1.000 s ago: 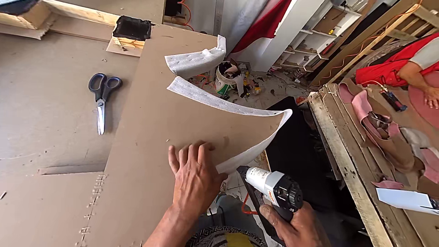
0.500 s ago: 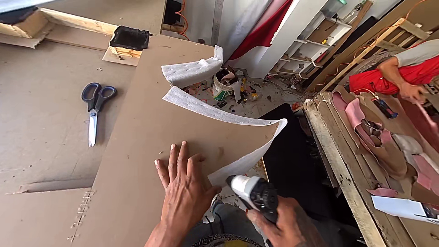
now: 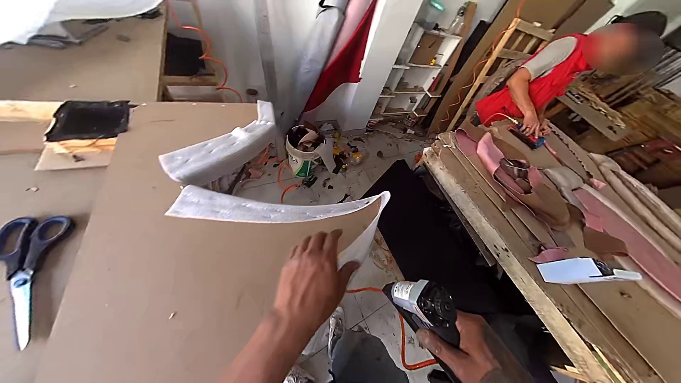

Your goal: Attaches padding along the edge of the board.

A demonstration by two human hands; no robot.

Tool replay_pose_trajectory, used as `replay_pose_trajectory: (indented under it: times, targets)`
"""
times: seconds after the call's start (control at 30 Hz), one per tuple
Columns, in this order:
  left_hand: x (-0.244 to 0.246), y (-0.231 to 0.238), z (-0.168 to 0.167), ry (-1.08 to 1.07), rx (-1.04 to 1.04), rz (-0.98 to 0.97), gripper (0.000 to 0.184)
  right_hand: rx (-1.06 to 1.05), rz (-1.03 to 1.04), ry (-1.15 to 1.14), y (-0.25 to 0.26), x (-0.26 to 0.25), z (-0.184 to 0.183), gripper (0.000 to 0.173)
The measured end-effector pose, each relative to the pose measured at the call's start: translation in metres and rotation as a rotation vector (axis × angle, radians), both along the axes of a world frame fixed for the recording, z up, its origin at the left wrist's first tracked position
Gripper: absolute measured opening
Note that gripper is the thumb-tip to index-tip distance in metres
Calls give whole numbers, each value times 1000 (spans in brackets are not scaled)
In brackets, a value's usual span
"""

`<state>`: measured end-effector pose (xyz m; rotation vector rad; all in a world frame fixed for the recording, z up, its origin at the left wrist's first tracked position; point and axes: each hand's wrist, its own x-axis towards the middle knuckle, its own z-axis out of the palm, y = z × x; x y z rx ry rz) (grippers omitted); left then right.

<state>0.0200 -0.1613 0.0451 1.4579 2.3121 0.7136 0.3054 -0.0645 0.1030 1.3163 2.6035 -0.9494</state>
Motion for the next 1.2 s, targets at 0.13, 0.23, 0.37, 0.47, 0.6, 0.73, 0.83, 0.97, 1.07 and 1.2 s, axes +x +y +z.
replay_pose_trajectory:
  times: [0.13, 0.23, 0.37, 0.47, 0.6, 0.73, 0.83, 0.97, 1.07, 1.2]
  targets:
    - [22, 105, -11, 98, -98, -71, 69, -29, -12, 6, 14, 2, -4, 48]
    - [18, 142, -25, 217, 38, -95, 57, -70, -6, 59, 36, 1, -17, 48]
    - [-6, 140, -59, 349, 201, -40, 36, -103, -9, 87, 78, -2, -31, 49]
    - [-11, 137, -66, 425, 294, -23, 34, -68, -10, 216, 119, -14, -37, 46]
    - [-8, 140, -64, 464, 281, 43, 33, -5, 75, 284, 172, -47, -33, 43]
    - [-7, 138, -64, 470, 251, 76, 31, 33, 230, 219, 198, -78, -29, 46]
    - [-7, 138, -65, 479, 244, 87, 26, 69, 310, 128, 198, -91, -33, 48]
    - [-10, 137, -63, 476, 244, 109, 26, 131, 336, 93, 188, -90, -17, 50]
    - [-16, 137, -59, 473, 199, 86, 29, 99, 345, 117, 163, -85, -16, 48]
    - [-26, 137, -56, 429, 175, 60, 33, 119, 318, 75, 127, -84, -14, 49]
